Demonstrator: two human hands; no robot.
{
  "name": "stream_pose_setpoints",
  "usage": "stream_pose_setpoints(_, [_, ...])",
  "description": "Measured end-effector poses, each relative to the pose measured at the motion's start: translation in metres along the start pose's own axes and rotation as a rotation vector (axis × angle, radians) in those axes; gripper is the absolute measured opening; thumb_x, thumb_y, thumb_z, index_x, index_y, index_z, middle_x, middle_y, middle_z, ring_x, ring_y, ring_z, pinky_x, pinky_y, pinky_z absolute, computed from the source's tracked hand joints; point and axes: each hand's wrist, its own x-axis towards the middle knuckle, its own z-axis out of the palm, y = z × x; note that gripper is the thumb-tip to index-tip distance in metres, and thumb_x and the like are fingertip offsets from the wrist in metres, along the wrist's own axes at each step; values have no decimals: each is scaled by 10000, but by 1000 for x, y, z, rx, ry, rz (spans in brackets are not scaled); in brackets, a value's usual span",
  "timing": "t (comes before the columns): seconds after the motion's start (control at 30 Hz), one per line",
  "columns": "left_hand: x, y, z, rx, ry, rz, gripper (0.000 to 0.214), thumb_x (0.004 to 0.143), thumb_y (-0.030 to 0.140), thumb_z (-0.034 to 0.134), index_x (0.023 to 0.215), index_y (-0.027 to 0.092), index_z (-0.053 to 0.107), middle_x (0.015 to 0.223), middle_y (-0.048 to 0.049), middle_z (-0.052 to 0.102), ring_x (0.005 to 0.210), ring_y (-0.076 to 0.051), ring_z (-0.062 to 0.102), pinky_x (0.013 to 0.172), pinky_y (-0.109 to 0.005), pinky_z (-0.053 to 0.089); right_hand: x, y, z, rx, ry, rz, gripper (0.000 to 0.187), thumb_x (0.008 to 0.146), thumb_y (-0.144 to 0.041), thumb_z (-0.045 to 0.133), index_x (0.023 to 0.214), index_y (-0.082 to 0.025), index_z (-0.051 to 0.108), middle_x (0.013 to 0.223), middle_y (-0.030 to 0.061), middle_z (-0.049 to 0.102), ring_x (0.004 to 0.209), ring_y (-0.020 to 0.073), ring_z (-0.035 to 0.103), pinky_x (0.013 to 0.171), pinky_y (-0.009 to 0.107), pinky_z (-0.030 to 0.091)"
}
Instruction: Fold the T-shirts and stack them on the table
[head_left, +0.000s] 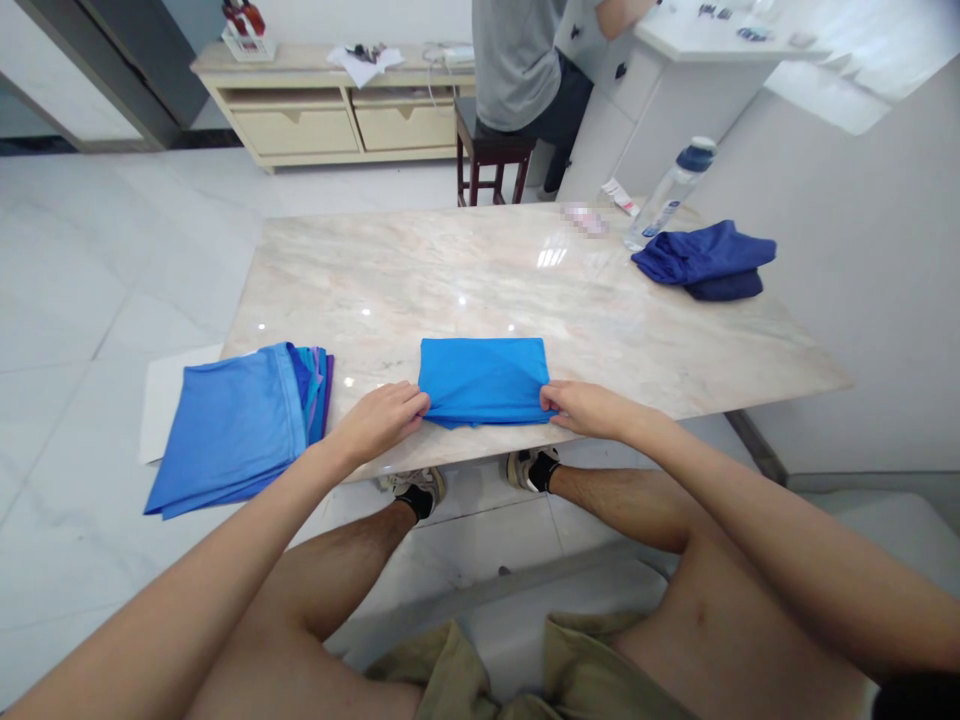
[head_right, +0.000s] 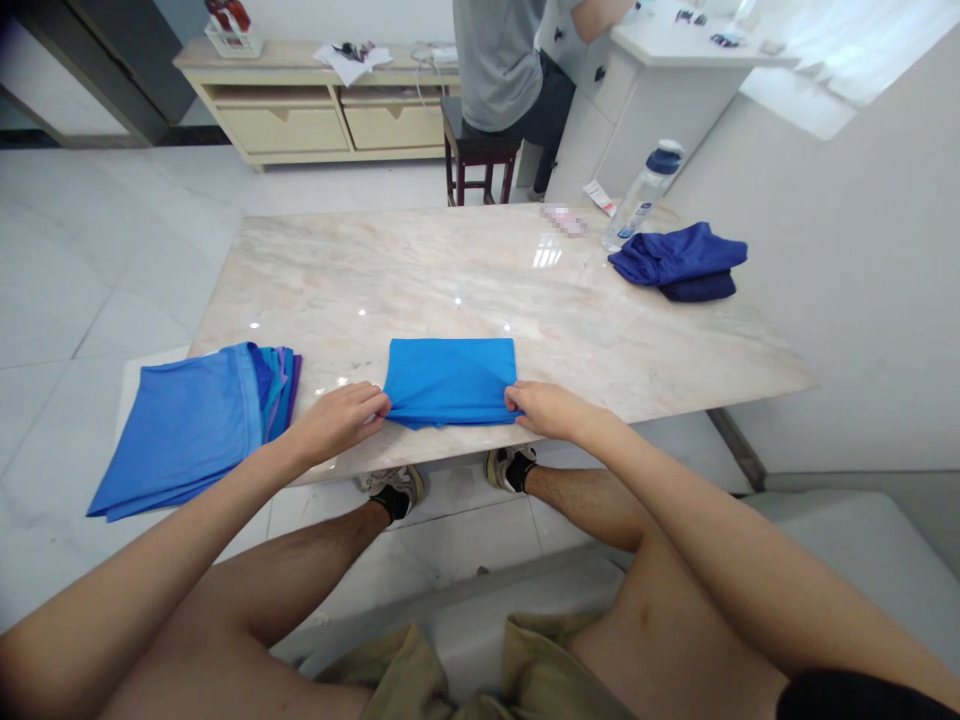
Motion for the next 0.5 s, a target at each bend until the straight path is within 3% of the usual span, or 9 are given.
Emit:
stream_pose_setpoints(0.17, [-2,4,6,138,-101,-30,191,1015,93,556,1016,254,659,983,-95,688,995,-301,688,854,-399,548,2,-7,6,-44,-19,14,191,941,-105,667,1097,-177,750,1164,130,778,1036,266,730,848,302,494])
stream_pose_setpoints(0.37, [-2,3,-5,240,-195,-155,226,1031,106,496,1078,225,682,1068,-130,704,1000,-324,711,804,-418,562,-13,-16,-11,158,-228,-58,191,920,-160,733,1075,-220,826,1016,53,816,868,220,737,733,279,501])
stream_pose_setpoints(0.43, [-1,0,-15,263,-205,-222,223,1031,128,489,1056,212,694,1085,-146,705,990,-333,718,788,-424,564,-14,-16,-17,189,-159,-112,198,972,-165,675,1072,-226,835,994,47,819,875,219,740,785,287,524])
stream_pose_setpoints(0.5, [3,1,-22,258,-170,-243,228,1026,141,494,1061,207,710,1109,-158,712,1050,-348,718,848,-447,575,-9,-19,-21,131,15,-157,235,1039,-199,607,1101,-214,833,1092,88,810,998,250,746,912,330,548])
